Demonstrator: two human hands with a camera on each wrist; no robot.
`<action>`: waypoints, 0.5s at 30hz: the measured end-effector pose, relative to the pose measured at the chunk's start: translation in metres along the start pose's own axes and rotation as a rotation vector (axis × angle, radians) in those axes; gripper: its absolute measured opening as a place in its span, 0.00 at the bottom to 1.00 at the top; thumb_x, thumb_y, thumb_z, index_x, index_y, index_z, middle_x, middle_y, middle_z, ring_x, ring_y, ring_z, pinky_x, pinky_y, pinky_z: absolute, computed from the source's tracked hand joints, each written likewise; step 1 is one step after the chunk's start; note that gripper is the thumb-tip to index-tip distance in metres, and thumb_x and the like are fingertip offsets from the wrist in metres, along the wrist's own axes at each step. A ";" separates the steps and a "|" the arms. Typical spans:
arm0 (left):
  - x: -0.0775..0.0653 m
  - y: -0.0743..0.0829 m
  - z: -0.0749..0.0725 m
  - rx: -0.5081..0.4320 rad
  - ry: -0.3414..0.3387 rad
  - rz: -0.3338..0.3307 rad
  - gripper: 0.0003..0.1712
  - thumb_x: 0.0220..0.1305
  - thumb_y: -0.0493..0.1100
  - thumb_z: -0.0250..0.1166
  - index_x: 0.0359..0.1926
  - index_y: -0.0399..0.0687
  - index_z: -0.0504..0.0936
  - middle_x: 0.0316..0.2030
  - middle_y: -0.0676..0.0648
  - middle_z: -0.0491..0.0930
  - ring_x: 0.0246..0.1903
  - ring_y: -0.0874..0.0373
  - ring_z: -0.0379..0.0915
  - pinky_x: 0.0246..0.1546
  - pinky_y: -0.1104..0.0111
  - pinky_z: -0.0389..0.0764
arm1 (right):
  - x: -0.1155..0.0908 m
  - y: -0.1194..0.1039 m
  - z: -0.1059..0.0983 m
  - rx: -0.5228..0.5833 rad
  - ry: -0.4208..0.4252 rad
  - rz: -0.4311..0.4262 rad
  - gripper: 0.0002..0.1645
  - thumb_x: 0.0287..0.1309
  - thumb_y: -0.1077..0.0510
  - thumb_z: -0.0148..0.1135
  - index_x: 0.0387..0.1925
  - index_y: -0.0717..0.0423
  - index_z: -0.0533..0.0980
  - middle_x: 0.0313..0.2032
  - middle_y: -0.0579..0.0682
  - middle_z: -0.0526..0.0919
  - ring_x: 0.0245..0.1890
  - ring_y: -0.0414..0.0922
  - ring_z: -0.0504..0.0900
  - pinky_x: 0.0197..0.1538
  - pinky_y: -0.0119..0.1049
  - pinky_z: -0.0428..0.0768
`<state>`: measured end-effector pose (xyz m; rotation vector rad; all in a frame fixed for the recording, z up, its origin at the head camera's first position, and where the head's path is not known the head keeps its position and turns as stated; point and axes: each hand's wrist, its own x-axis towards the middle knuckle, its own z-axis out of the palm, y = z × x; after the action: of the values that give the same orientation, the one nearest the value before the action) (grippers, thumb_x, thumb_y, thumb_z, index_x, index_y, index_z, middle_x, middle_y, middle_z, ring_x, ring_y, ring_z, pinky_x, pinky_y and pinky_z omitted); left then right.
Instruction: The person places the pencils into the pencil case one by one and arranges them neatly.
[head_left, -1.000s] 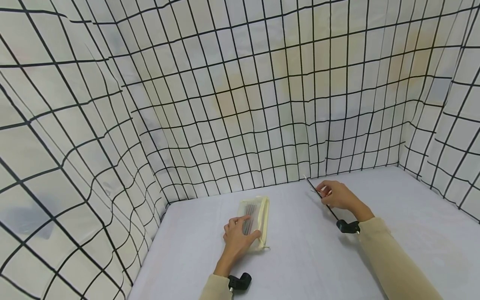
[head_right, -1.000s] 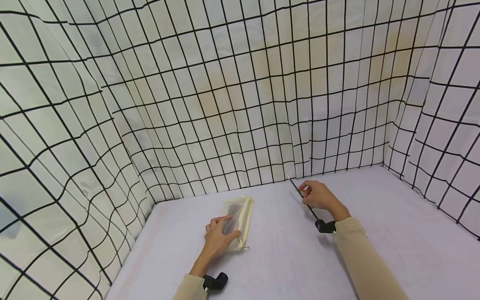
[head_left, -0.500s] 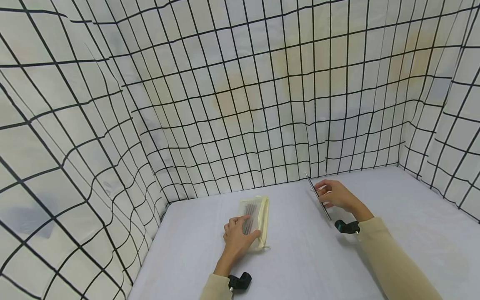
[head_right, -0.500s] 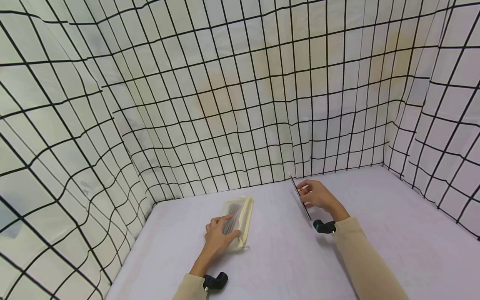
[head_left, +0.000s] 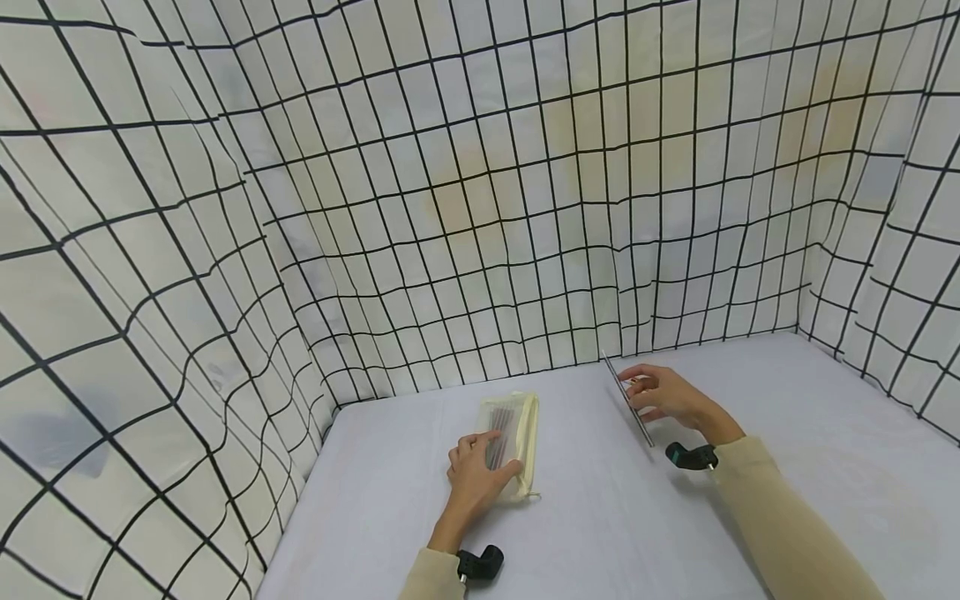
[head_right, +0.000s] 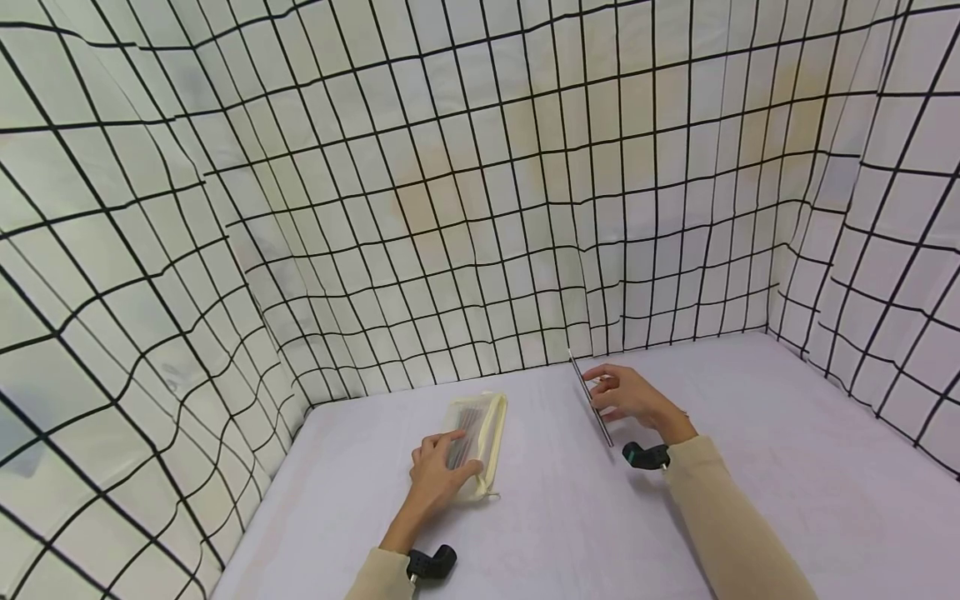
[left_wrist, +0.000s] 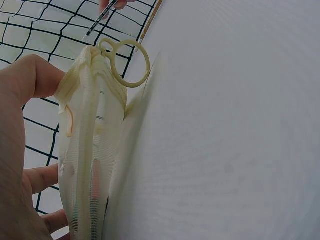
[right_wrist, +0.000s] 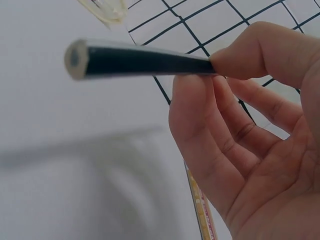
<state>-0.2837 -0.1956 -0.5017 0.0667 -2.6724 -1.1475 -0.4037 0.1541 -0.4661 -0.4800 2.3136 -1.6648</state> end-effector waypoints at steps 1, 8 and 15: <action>0.000 0.000 0.000 0.002 0.000 -0.001 0.40 0.47 0.55 0.69 0.64 0.51 0.78 0.62 0.37 0.67 0.63 0.38 0.57 0.61 0.37 0.58 | 0.001 0.000 0.001 0.009 -0.006 0.003 0.33 0.63 0.64 0.63 0.69 0.63 0.67 0.45 0.56 0.79 0.41 0.48 0.83 0.46 0.47 0.86; 0.000 0.000 0.000 0.005 0.002 -0.001 0.40 0.47 0.55 0.70 0.64 0.52 0.78 0.63 0.37 0.67 0.63 0.38 0.57 0.61 0.37 0.58 | 0.000 -0.002 0.005 0.067 -0.031 0.041 0.34 0.64 0.64 0.62 0.70 0.62 0.66 0.47 0.55 0.80 0.42 0.46 0.83 0.47 0.44 0.85; 0.000 -0.001 0.000 0.004 0.000 0.002 0.40 0.48 0.55 0.70 0.64 0.52 0.78 0.62 0.38 0.67 0.63 0.39 0.57 0.61 0.37 0.58 | -0.001 -0.004 0.009 0.117 -0.048 0.053 0.35 0.64 0.64 0.64 0.70 0.63 0.65 0.44 0.51 0.80 0.42 0.46 0.82 0.46 0.43 0.85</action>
<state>-0.2839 -0.1958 -0.5022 0.0654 -2.6742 -1.1415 -0.3986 0.1452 -0.4652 -0.4255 2.1610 -1.7323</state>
